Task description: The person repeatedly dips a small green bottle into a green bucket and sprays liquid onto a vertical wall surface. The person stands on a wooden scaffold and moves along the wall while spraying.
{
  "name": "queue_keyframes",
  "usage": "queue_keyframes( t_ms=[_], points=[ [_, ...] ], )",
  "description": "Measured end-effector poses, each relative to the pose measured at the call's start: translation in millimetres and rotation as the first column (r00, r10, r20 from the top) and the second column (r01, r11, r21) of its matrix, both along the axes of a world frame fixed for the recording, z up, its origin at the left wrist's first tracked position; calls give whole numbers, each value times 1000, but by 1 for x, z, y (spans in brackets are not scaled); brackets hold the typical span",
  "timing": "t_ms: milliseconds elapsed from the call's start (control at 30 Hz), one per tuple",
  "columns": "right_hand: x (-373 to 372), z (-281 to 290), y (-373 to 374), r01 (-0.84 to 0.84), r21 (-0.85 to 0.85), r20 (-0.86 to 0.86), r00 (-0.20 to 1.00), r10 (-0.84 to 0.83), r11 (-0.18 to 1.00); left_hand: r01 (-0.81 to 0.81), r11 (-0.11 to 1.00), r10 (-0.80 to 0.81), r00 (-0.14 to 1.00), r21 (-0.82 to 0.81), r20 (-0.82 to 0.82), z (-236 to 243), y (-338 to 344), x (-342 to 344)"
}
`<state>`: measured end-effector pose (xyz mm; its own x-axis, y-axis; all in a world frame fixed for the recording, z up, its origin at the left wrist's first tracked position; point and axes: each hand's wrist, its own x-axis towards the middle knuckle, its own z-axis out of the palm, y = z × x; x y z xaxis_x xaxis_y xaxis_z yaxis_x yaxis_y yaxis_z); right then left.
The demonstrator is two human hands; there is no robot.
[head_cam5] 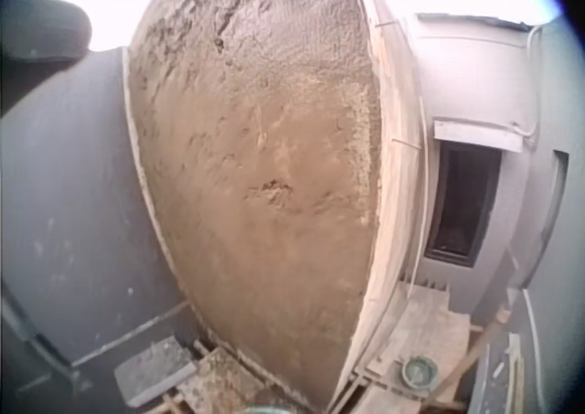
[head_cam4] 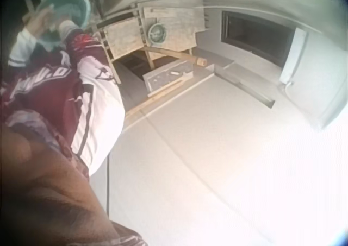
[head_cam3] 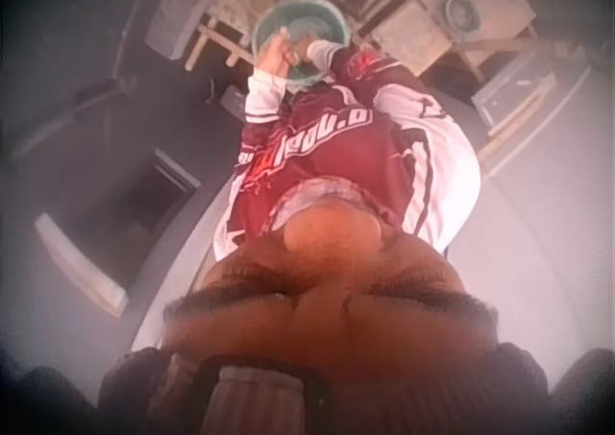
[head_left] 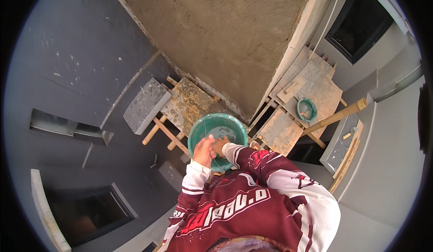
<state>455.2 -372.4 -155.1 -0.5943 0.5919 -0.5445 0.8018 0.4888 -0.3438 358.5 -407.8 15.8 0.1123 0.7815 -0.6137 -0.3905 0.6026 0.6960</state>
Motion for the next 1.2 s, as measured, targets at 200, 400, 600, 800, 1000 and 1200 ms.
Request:
queue_keyframes(
  t_ms=[200,400,600,800,1000,1200],
  points=[
    [22,19,1,179,-101,-356,912,-204,979,-98,993,97,995,-64,-20,-38,0,-7],
    [72,68,-4,337,-107,-680,662,-316,935,-298,936,284,954,-188,-98,-71,-8,-37],
    [118,66,46,648,-21,-400,693,-601,761,-530,821,515,848,-212,-122,-75,-33,-75],
    [85,162,192,808,110,-514,545,-662,579,-646,747,628,763,-158,-151,-88,-60,-106],
    [82,163,212,839,136,-678,467,-568,527,-742,657,734,670,-135,-107,-81,-79,-133],
    [126,61,127,794,70,-710,465,-529,604,-765,621,758,642,-169,-120,-95,-95,-153]
  ],
)
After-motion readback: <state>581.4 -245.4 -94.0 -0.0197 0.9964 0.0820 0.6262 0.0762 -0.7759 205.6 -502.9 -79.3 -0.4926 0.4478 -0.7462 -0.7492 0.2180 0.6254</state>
